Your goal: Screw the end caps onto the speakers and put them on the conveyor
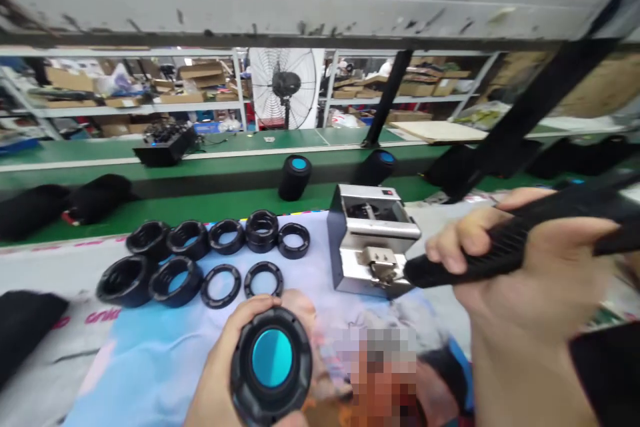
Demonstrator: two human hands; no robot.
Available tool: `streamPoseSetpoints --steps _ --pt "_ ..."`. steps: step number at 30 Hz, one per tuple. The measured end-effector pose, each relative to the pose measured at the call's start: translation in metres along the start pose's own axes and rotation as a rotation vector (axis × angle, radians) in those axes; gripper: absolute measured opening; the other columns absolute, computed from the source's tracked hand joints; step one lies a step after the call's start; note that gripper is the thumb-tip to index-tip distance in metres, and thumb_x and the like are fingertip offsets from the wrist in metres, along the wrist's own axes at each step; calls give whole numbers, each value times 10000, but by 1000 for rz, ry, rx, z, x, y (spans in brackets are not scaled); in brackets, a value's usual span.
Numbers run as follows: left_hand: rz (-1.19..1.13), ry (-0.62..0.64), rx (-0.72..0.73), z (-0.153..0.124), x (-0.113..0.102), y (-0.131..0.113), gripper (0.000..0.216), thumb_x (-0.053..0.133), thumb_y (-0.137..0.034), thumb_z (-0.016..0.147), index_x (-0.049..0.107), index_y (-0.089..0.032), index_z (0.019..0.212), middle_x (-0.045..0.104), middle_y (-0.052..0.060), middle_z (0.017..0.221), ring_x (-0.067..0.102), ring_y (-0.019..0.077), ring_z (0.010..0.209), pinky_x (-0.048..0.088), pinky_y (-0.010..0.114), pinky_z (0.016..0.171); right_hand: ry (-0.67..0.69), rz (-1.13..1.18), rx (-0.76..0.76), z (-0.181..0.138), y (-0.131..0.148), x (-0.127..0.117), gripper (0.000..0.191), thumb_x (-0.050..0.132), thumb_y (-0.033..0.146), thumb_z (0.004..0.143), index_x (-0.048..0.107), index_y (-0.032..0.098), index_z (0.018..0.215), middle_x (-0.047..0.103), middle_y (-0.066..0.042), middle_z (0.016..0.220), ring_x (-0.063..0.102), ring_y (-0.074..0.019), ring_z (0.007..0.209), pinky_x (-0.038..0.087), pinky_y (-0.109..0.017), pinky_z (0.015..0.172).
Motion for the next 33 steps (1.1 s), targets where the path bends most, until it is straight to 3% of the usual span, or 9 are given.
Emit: streamPoseSetpoints --steps 4,7,12,16,19,23,27,33 --pt "79 246 52 35 54 -1 931 998 -291 553 605 -283 1397 744 98 1358 739 401 1216 626 454 1027 58 -5 -41 10 -19 4 699 917 849 651 632 282 944 593 87 532 489 -148 362 441 -291 406" --pt "120 365 22 49 73 -6 959 983 -228 540 577 -282 1408 718 99 1377 718 398 1238 589 468 1071 79 -21 -55 14 -34 3 662 888 823 733 620 250 925 589 74 530 500 -141 347 421 -265 373" --pt "-74 408 -213 48 72 -16 1129 1101 -316 463 521 -298 1431 731 109 1358 759 382 1167 610 424 979 105 -36 -49 15 -51 -2 635 870 797 783 617 221 874 594 56 527 521 -138 345 414 -242 349" --pt "-142 420 -323 47 70 -18 1218 1140 -265 417 509 -312 1458 749 102 1298 787 362 1092 615 436 963 131 -36 12 9 -59 -8 609 846 772 832 606 213 800 586 47 527 519 -124 348 420 -230 355" --pt "-136 422 -304 48 68 -15 1234 1148 -278 417 543 -306 1492 731 128 1368 777 384 1148 637 460 984 138 -18 21 5 -56 -9 591 877 751 813 622 219 828 571 55 513 491 -122 321 407 -232 341" --pt "-71 436 -206 49 64 -11 1205 1137 -272 454 569 -297 1517 736 128 1372 774 382 1150 645 459 1005 86 21 -91 6 -39 -5 653 873 831 744 638 235 866 582 60 520 495 -127 325 421 -247 355" --pt "-6 419 -189 48 64 -13 1116 1101 -238 481 595 -291 1475 750 116 1337 755 390 1214 649 425 1006 83 2 -126 10 -40 1 573 912 741 776 687 238 936 613 56 524 511 -141 329 426 -252 348" --pt "-5 417 -201 46 70 -23 1019 1000 -150 536 542 -283 1436 728 96 1368 777 313 1103 648 359 905 146 -31 -67 9 -56 -3 633 870 743 825 622 192 635 575 12 478 520 -133 345 421 -244 353"
Point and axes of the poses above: each hand's wrist, its own z-axis towards the middle knuckle, its own x-axis out of the palm, y = z × x, the point moved 1 cm from there along z, towards the middle knuckle
